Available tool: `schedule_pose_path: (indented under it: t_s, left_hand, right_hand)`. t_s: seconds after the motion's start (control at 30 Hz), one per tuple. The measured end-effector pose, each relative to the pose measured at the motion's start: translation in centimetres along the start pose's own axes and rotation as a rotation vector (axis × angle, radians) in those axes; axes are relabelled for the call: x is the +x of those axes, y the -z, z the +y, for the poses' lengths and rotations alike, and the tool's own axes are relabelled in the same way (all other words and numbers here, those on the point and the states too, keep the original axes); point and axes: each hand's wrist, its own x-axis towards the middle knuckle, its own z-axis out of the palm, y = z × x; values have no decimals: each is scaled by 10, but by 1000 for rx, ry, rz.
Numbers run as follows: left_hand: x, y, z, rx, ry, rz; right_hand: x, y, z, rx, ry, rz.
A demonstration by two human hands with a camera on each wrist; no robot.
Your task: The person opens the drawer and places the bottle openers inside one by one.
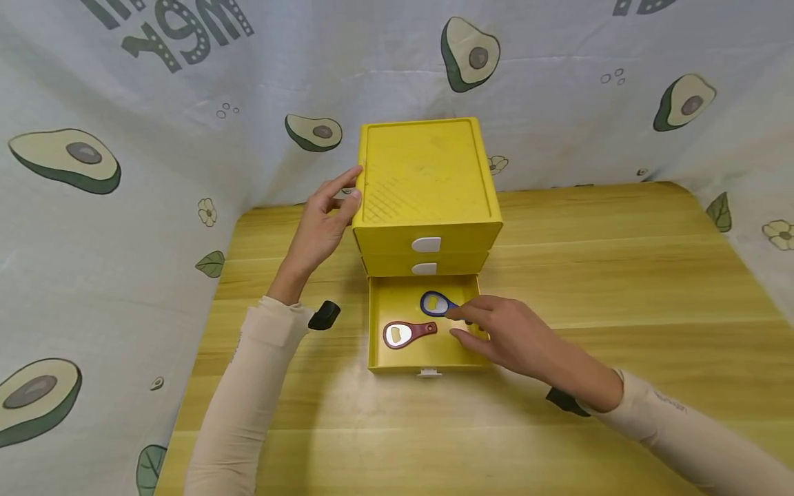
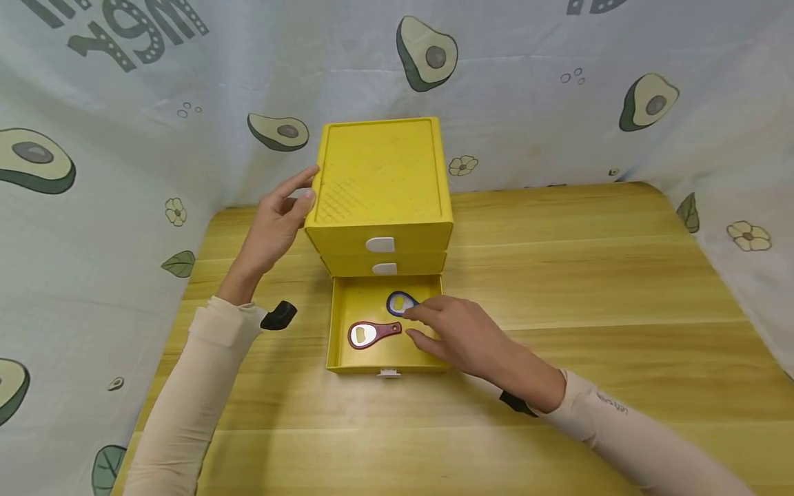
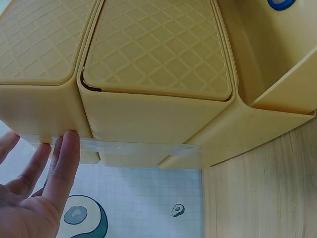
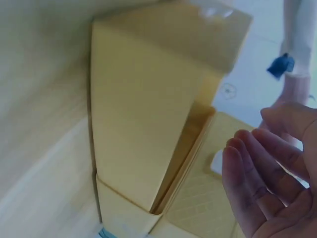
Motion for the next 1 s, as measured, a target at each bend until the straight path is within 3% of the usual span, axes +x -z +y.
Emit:
schedule_pose_path:
  t_s: [0.23,0.53,0.67,1.0]
  left_hand:
    - [0,0,0,-6,4,3]
    - [-1,0,1,-15,-2,2]
    - [-1,0,2,-16,7,2]
    - [0,0,1,-19,5,1]
  right_hand:
    - [-22,-5,-23,94,97,103]
    - [-41,-21,-50,128,81,8]
    - [-45,-31,-54,88,63,-22]
    - [-44,-54,-56,-73,122,82]
